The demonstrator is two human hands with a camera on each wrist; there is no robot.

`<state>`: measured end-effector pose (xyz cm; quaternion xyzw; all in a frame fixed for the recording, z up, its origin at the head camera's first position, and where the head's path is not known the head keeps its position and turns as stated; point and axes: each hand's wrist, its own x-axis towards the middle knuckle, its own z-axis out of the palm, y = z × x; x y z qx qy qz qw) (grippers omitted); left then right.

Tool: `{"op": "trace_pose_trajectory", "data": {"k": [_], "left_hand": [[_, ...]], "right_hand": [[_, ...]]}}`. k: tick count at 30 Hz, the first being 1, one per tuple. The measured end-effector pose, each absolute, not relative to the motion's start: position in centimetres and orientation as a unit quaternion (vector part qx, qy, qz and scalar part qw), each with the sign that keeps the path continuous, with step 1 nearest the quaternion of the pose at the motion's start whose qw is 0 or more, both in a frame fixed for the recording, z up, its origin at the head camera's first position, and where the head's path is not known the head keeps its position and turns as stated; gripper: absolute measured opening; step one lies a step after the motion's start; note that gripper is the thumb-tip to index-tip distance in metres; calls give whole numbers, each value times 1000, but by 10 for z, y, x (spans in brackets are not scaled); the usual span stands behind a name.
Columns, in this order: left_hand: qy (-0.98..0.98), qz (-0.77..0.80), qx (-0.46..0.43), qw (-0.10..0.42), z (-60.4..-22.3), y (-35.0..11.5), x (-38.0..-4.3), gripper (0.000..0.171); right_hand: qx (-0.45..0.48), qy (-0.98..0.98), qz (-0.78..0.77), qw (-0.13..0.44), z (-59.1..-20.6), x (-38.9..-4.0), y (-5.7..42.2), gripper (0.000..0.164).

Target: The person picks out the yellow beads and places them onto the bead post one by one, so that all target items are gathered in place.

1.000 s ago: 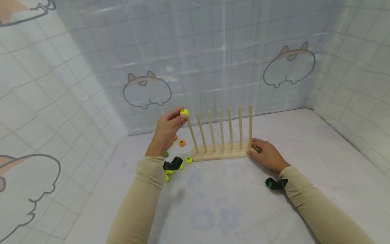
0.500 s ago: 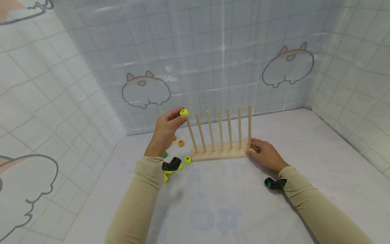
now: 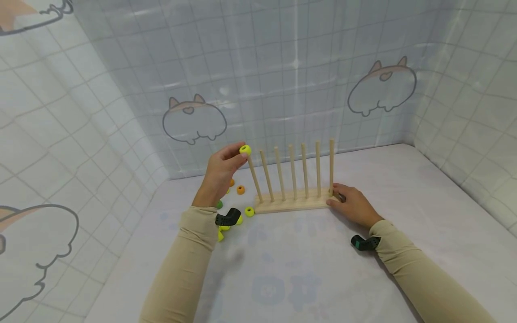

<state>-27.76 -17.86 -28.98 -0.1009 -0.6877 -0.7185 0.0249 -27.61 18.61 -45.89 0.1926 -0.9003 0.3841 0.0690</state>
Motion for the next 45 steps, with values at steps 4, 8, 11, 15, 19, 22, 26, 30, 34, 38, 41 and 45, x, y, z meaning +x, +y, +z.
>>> {"op": "trace_pose_trajectory", "data": {"k": [4,8,11,15,19,22,26,30,34,38,41,45], "left_hand": [[-691,-715,-102,22,-291,-179,-278,45],[-691,-715,-101,21,-292,-179,-278,44],[-695,-712,-101,19,-291,-178,-278,45],[-703,-704,-100,16,-291,-178,-277,45],[-708,-699,-100,16,-292,-178,-278,46],[-710,-696,-103,15,-292,-179,-279,47],[-713,-693,-104,17,-292,-180,-280,47],[-712,-694,-104,21,-293,-181,-280,45],[-709,-698,-103,21,-292,-181,-279,43],[-720,-686,-104,24,-292,-181,-277,44],[-734,-670,-105,33,-292,-181,-276,46],[-747,-654,-107,40,-293,-181,-276,47]], "right_hand": [[192,-902,381,70,-459,-276,186,50],[189,-902,383,68,-459,-275,186,50],[187,-902,382,68,-460,-274,186,51],[189,-903,380,70,-461,-274,187,52],[186,-904,377,71,-462,-275,187,52],[184,-905,376,71,-461,-274,187,52],[187,-903,380,71,-459,-273,185,52],[188,-901,384,70,-459,-274,185,50],[186,-902,382,69,-460,-276,186,51],[185,-904,379,69,-460,-276,186,51],[184,-905,376,69,-461,-276,186,52],[185,-905,378,69,-461,-277,186,51]]}}
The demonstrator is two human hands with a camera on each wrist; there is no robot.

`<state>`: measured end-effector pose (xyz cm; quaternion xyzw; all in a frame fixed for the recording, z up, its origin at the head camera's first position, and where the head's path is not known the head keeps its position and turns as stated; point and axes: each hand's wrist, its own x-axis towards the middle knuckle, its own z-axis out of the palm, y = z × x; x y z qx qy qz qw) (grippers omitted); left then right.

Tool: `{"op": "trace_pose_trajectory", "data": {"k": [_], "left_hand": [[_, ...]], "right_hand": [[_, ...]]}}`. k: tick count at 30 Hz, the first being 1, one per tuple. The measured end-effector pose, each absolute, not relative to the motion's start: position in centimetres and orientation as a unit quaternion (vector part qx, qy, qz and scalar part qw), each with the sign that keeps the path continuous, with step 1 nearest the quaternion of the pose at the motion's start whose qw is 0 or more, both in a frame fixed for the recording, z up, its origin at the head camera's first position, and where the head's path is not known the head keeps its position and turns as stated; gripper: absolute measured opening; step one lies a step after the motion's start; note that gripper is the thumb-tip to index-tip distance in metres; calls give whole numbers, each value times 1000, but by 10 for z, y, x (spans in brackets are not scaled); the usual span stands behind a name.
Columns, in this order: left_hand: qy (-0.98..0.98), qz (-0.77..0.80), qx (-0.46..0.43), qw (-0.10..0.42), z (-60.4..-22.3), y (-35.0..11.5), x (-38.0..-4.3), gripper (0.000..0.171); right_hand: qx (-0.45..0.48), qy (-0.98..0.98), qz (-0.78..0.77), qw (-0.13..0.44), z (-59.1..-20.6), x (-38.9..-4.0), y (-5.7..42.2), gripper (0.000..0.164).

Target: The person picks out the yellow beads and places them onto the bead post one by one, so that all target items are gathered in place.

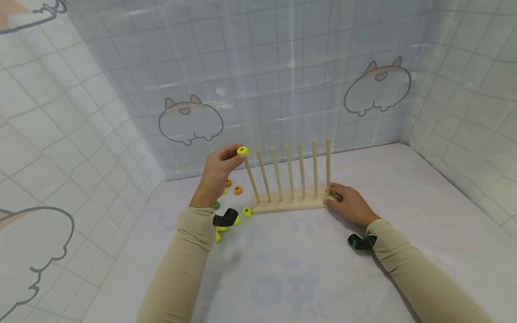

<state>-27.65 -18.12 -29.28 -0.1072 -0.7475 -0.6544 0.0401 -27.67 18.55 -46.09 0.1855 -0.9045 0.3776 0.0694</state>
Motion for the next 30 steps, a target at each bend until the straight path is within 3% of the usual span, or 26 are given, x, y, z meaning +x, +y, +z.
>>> {"op": "trace_pose_trajectory", "data": {"k": [30], "left_hand": [[-726,-680,-99,6,-297,-183,-279,48]], "right_hand": [[179,-903,385,69,-462,-278,185,50]]}}
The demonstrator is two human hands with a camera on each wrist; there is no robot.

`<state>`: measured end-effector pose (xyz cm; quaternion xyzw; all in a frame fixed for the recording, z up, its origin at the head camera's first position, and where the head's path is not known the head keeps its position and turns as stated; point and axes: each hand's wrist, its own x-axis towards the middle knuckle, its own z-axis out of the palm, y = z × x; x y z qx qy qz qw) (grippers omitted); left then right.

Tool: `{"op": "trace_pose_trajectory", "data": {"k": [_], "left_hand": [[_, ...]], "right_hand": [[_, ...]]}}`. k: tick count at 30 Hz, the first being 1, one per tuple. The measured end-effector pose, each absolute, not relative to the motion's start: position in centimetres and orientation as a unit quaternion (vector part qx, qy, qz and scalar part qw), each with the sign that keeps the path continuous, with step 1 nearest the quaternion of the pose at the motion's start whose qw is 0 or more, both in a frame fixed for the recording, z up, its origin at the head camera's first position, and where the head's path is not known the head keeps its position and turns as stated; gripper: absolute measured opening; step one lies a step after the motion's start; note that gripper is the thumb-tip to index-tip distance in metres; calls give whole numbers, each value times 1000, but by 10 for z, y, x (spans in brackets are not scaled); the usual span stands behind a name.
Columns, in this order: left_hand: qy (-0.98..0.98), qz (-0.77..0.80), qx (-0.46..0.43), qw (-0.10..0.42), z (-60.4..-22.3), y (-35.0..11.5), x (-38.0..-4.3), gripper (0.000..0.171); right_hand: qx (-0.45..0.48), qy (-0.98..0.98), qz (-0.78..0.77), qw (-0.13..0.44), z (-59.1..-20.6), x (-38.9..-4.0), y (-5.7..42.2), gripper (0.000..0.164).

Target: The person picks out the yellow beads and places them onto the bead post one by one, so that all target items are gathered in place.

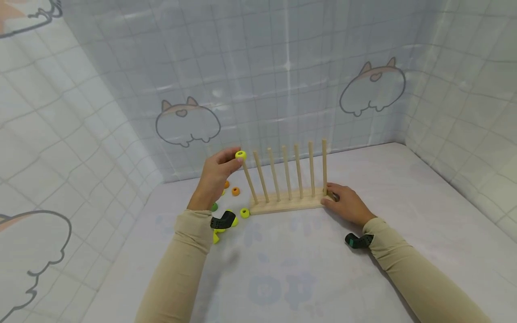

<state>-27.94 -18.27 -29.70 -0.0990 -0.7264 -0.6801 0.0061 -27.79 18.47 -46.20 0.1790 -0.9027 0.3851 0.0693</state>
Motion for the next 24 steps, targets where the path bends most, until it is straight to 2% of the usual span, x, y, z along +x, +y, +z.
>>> {"op": "trace_pose_trajectory", "data": {"k": [24], "left_hand": [[-738,-669,-88,18,-300,-183,-279,45]], "right_hand": [[184,-896,398,67,-457,-274,183,47]]}}
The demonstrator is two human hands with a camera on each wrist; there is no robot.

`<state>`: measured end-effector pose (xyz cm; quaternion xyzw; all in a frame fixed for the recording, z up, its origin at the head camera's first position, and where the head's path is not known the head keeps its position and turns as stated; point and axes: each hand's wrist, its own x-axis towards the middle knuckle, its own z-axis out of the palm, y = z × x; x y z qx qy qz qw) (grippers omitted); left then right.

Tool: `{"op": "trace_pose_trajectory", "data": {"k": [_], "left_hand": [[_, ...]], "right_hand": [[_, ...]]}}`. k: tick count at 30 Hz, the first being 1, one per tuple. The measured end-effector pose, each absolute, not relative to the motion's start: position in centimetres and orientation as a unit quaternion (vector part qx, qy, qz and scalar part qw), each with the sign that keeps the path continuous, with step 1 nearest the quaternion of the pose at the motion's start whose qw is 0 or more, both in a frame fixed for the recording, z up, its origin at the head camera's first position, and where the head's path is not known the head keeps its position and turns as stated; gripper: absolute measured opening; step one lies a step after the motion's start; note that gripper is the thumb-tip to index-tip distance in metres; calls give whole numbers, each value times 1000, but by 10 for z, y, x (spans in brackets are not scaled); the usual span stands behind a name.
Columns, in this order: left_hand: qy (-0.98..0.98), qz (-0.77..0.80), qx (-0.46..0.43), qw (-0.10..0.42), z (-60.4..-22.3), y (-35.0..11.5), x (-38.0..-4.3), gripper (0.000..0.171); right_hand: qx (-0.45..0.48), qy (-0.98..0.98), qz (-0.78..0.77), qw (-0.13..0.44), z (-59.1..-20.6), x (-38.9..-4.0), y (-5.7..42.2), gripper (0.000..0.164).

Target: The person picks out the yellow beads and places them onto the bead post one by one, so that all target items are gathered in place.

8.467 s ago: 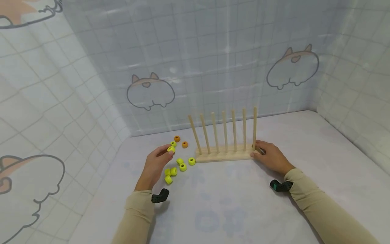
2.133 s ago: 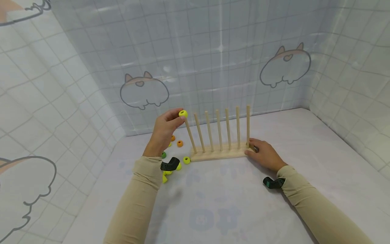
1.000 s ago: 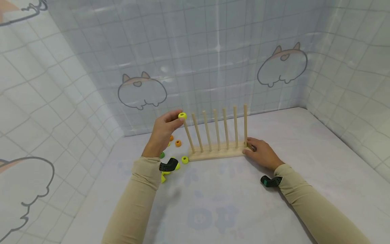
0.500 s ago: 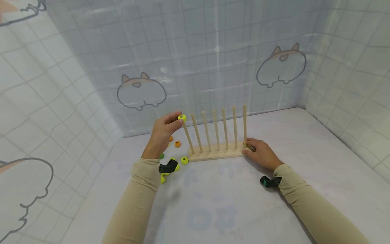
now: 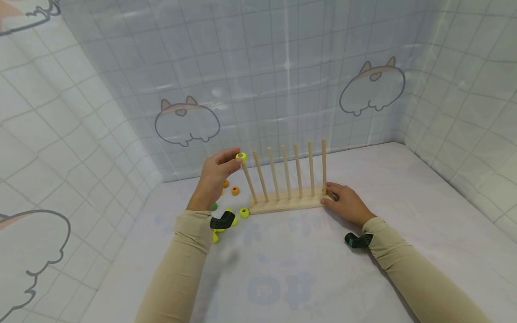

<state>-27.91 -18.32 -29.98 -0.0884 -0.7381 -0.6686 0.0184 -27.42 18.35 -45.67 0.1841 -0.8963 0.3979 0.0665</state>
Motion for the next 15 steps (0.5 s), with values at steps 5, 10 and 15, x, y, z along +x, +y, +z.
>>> {"op": "trace_pose_trajectory", "data": {"k": [5,10,15], "left_hand": [[-742,-665,-85,29,-299,-184,-278,46],[-735,-673,-79,31,-302,-185,-278,47],[-726,-683,-73,34,-306,-188,-275,43]], "right_hand": [[181,-899,394,68,-455,-273,183,47],[181,-899,392,71,-453,-272,182,46],[183,-897,396,72,-453,-271,182,44]]}}
